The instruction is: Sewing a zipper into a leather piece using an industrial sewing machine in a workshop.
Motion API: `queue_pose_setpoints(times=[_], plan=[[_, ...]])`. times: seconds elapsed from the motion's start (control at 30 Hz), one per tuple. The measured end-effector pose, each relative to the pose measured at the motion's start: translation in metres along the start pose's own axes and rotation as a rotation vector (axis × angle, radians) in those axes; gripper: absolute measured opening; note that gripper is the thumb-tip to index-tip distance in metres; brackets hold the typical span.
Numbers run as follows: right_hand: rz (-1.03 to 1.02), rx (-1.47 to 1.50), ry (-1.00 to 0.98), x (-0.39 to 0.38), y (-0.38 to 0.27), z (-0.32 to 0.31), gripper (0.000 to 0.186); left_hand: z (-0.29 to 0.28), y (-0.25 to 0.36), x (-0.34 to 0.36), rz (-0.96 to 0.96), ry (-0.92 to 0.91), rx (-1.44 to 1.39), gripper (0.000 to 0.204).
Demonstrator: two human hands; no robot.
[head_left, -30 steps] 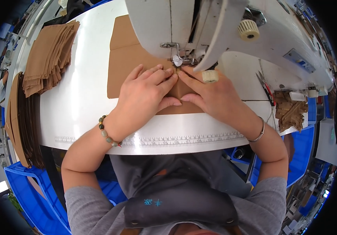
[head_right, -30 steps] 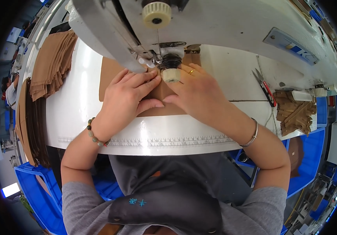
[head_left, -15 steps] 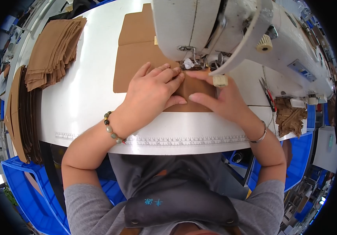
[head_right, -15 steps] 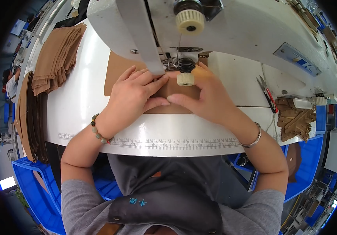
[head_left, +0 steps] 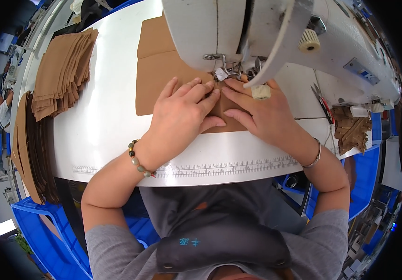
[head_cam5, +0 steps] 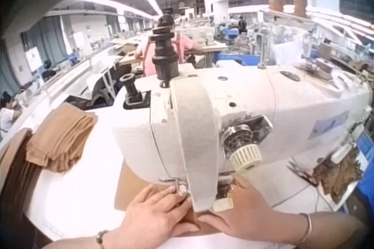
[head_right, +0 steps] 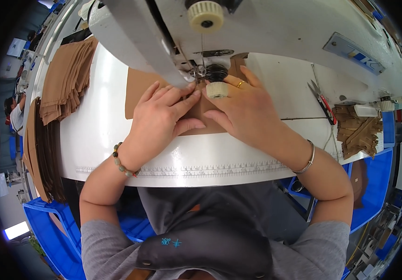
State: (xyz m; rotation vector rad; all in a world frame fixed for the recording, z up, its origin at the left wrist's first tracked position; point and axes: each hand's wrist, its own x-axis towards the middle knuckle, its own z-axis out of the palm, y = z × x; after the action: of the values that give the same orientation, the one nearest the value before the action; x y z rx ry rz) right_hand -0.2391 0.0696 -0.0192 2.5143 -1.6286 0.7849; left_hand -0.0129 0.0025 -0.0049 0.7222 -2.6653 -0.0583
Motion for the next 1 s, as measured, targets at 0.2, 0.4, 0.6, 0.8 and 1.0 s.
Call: queue_pose_setpoints(times=[0.2,0.4,0.6,0.8,1.0], plan=[[-0.024,0.019,0.036,0.0024,0.0047,0.0008,0.032,0.0024,-0.0031,0.0038,-0.017,-0.02,-0.017,0.059],[-0.033,0.012,0.032,0.0037,0.0062,0.0015,0.031,0.0031,-0.0045,0.0046,-0.069,-0.055,-0.059,0.059],[-0.021,-0.022,-0.001,0.0031,0.0074,0.0027,0.033,0.0031,-0.003,0.0058,-0.067,-0.05,-0.054,0.058],[-0.021,-0.033,0.0,0.0023,0.0089,0.0058,0.034,0.0027,-0.0028,0.0054,-0.071,-0.062,-0.028,0.058],[-0.02,-0.03,-0.013,0.0029,0.0099,0.0078,0.036,0.0026,-0.003,0.0071,-0.074,-0.067,-0.018,0.057]])
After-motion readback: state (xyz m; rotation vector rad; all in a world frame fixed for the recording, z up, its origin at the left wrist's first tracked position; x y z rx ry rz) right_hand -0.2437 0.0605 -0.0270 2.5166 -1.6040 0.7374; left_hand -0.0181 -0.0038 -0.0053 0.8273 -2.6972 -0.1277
